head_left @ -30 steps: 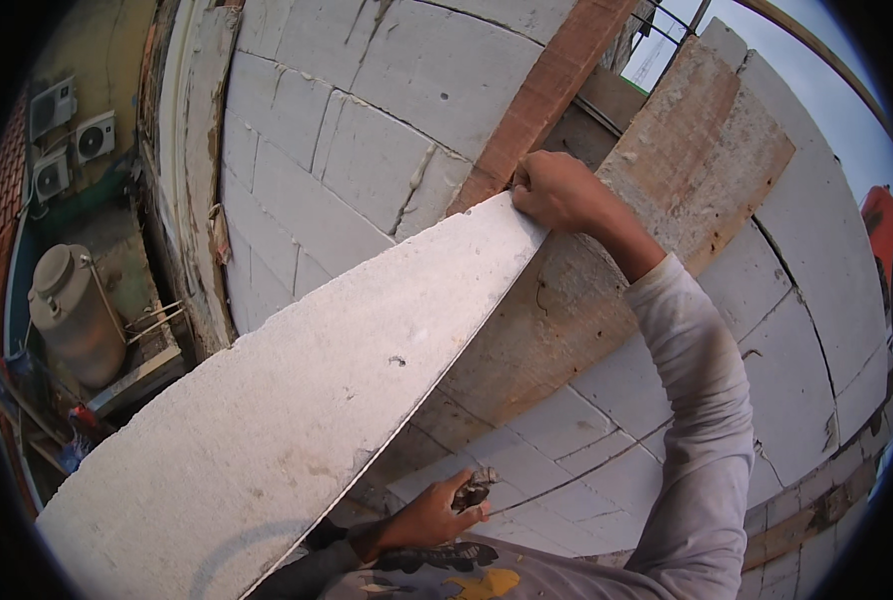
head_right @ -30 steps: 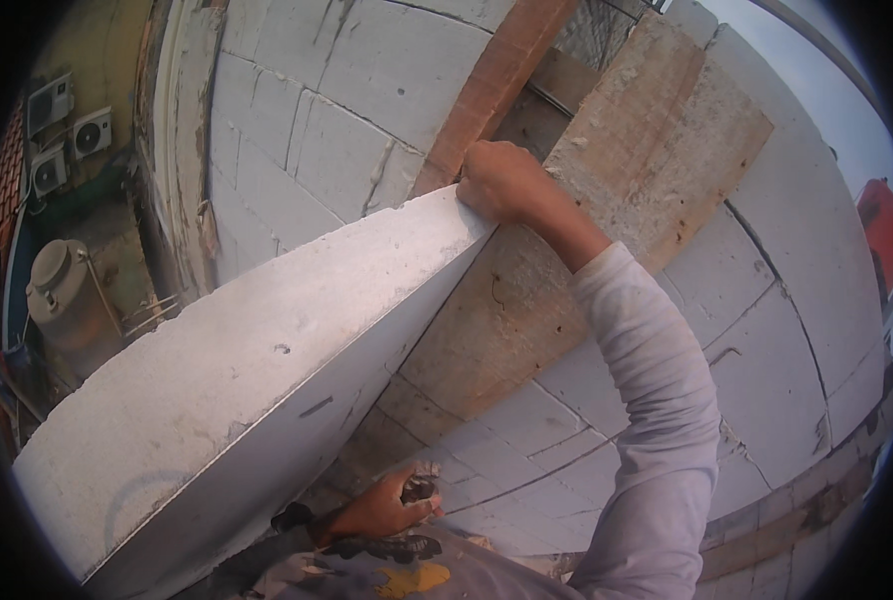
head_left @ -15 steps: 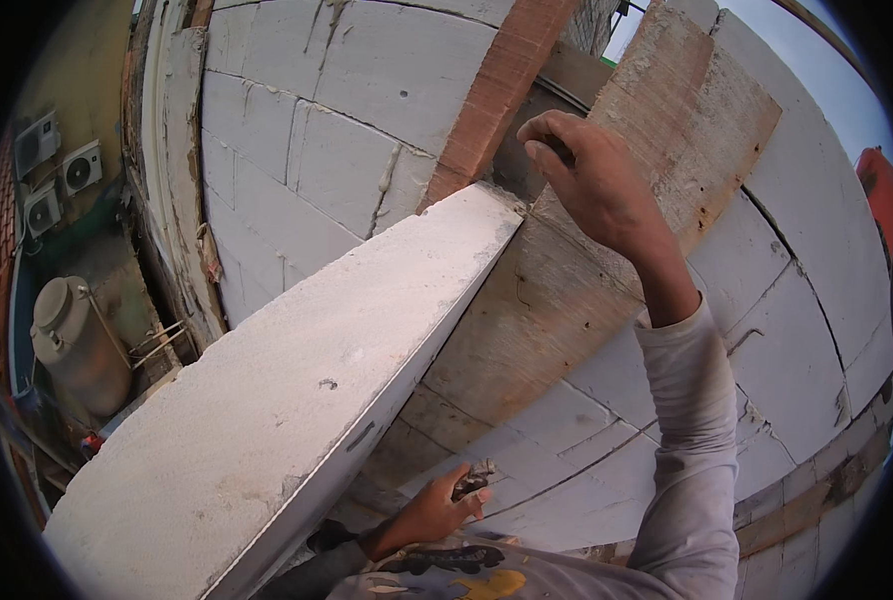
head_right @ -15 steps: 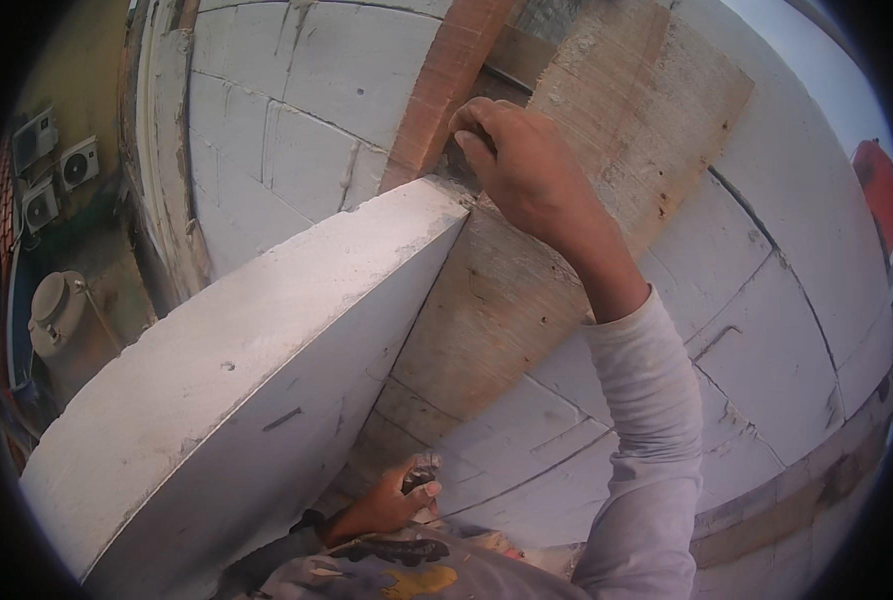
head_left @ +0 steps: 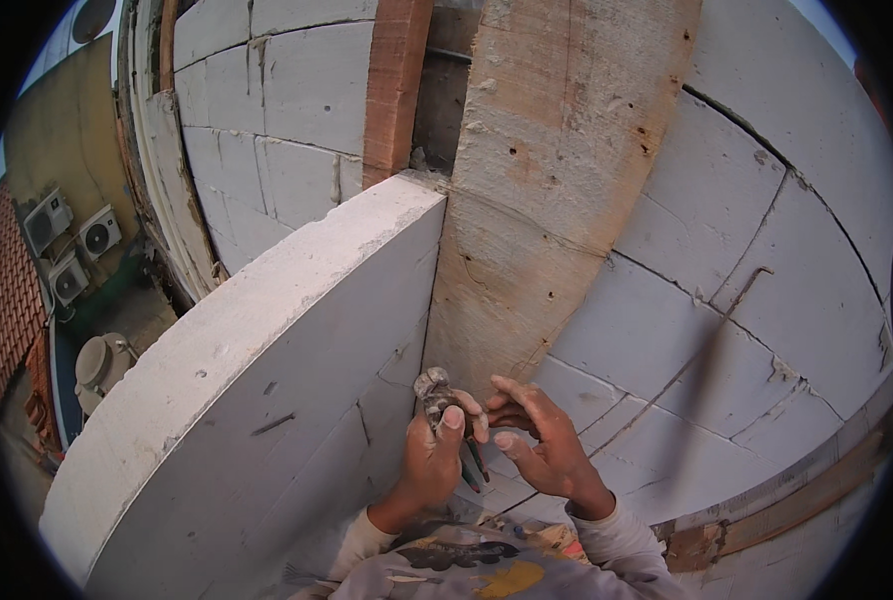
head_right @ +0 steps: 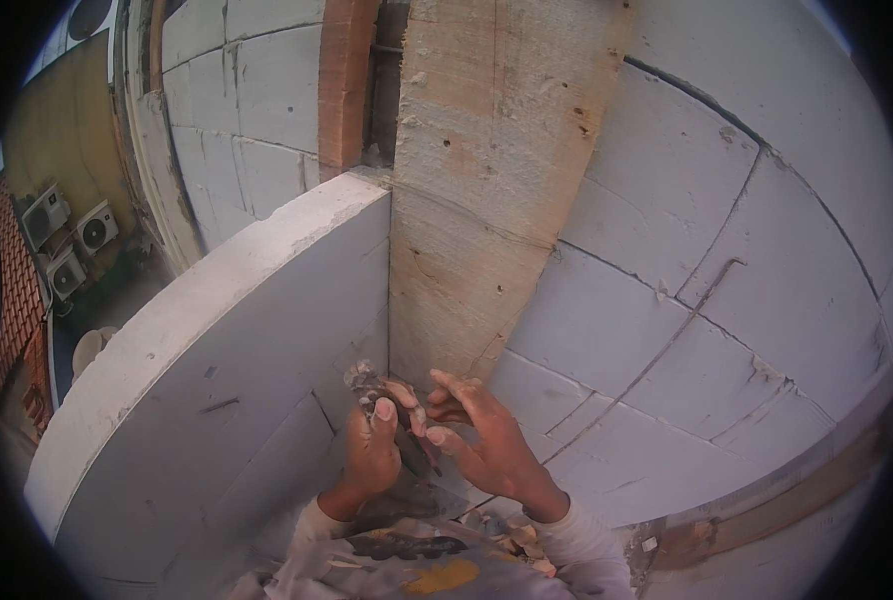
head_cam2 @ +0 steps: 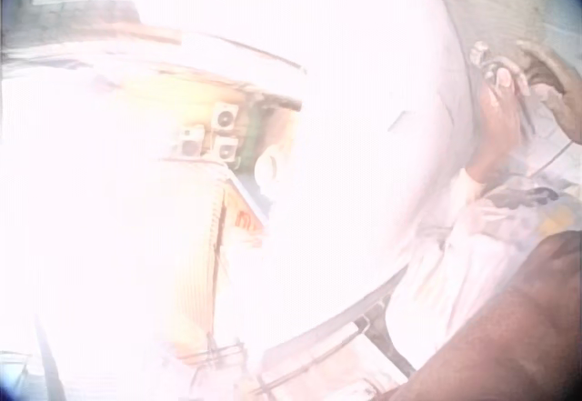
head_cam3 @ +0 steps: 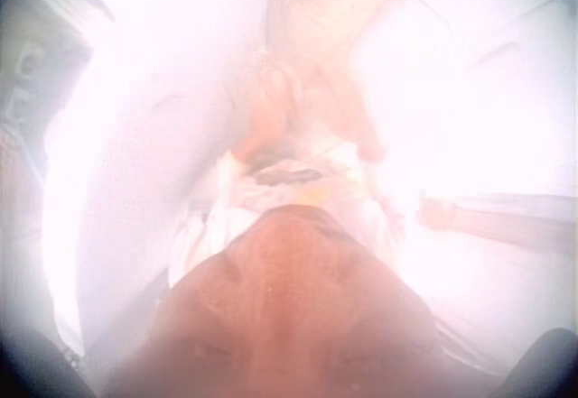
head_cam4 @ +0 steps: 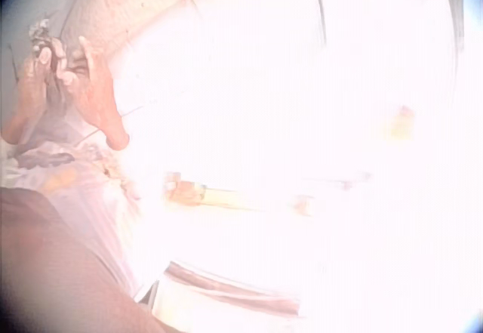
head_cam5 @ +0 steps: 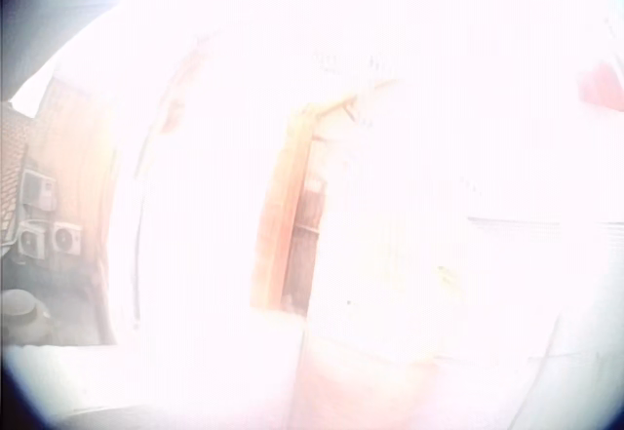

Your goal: The person secures a wooden plank to a white block wall using pliers and nails, then threads a wire through the plank and along the wall. The person repeatedly uses pliers to drive nails into the plank and adjusts the wire with both hands.

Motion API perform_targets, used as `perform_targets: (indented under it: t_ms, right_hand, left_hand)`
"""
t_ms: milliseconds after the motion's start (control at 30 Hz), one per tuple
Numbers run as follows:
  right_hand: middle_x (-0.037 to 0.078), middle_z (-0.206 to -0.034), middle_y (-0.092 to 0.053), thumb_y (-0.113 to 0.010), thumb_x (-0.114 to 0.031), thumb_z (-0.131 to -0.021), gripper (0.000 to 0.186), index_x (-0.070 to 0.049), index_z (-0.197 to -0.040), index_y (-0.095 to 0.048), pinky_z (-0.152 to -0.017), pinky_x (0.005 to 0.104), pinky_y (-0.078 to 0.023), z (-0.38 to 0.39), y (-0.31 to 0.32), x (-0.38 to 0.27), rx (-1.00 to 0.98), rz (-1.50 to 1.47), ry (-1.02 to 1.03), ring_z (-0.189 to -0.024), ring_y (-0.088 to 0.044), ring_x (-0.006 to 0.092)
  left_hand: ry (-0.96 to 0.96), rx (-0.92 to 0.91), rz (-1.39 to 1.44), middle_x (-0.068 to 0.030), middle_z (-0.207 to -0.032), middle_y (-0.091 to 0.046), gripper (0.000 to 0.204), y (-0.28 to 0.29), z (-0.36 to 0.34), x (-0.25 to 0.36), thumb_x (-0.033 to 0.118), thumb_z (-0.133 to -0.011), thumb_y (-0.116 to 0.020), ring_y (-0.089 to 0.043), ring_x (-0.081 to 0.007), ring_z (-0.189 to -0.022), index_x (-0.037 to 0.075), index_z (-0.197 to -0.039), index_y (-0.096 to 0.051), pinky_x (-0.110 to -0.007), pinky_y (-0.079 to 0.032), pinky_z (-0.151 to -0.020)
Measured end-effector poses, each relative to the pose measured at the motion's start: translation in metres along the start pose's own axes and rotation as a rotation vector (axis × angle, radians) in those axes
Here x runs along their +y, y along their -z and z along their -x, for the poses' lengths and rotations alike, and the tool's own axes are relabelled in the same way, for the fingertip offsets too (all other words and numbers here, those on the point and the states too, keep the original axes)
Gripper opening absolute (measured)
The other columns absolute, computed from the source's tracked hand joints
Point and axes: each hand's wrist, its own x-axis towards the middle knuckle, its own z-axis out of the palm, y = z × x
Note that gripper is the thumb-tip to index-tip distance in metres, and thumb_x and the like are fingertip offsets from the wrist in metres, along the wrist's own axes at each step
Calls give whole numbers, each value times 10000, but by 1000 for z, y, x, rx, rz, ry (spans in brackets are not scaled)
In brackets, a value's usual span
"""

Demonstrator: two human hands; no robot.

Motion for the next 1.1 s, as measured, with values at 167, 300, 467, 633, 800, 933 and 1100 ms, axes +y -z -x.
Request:
perform_targets:
  t_ms: [167, 300, 467, 633, 800, 933, 1100]
  right_hand:
    - [131, -1125, -626, -609, -218, -1060, 407, 15, -1379, -509, -828, 336, -556, 30, -6, 39, -82, -431, -147, -992, -655, 178]
    - [101, -998, -624, -532, -275, -1100, 371, 19, -1325, -514, -685, 291, -531, 38, 4, 36, -151, -612, -224, -775, -624, 134]
    - [89, -907, -616, -448, -364, -1125, 461, 18, -1383, -444, -549, 263, -493, 28, 15, 19, 105, -590, -113, -646, -581, 110]
    - [49, -814, -561, -391, -393, -1134, 489, -34, -1464, -354, -484, 242, -454, -24, 28, -45, 156, -683, 131, -564, -510, 88]
    - [82, -838, -527, -401, -279, -1115, 415, 23, -1400, -407, -655, 342, -517, -129, 33, -123, 202, -385, 470, -689, -547, 161]
    - [19, -853, -499, -425, -131, -1059, 266, -41, -1309, -444, -495, 247, -428, -261, 30, -147, 346, -261, 554, -596, -471, 65]
    - [194, -1014, -614, -407, -124, -1056, 268, 6, -1289, -428, -669, 382, -520, -329, 22, -210, 499, -146, 485, -796, -625, 254]
  left_hand:
    - [4, -154, -35, -53, -883, -664, 474, -20, -28, -5, 460, -1124, -399, -602, -94, -775, 21, -1085, -571, -227, -494, -638]
    - [161, -349, -105, -98, -934, -677, 532, -36, -48, 5, 484, -1132, -329, -641, -135, -838, 15, -1126, -581, -279, -516, -733]
    - [-285, -236, -690, -88, -917, -700, 630, -52, -89, 69, 521, -1127, -318, -653, -176, -827, -3, -1171, -664, -332, -532, -782]
    - [-799, 277, -616, -114, -1103, -710, 405, -77, -172, 183, 337, -1110, -485, -648, -209, -1115, -17, -1231, -639, -367, -525, -950]
    - [-627, 684, -768, -271, -1352, -604, 732, -15, -291, 240, 388, -911, -748, -605, -369, -1248, -63, -1413, -462, -434, -513, -1021]
    - [-388, 533, -1128, -322, -1331, -613, 932, 25, -345, 213, 461, -732, -871, -622, -418, -1258, -135, -1345, -500, -425, -534, -1016]
    - [-387, 399, -1145, -330, -1213, -675, 898, 40, -356, 226, 452, -656, -891, -689, -407, -1147, -165, -1234, -588, -417, -568, -926]
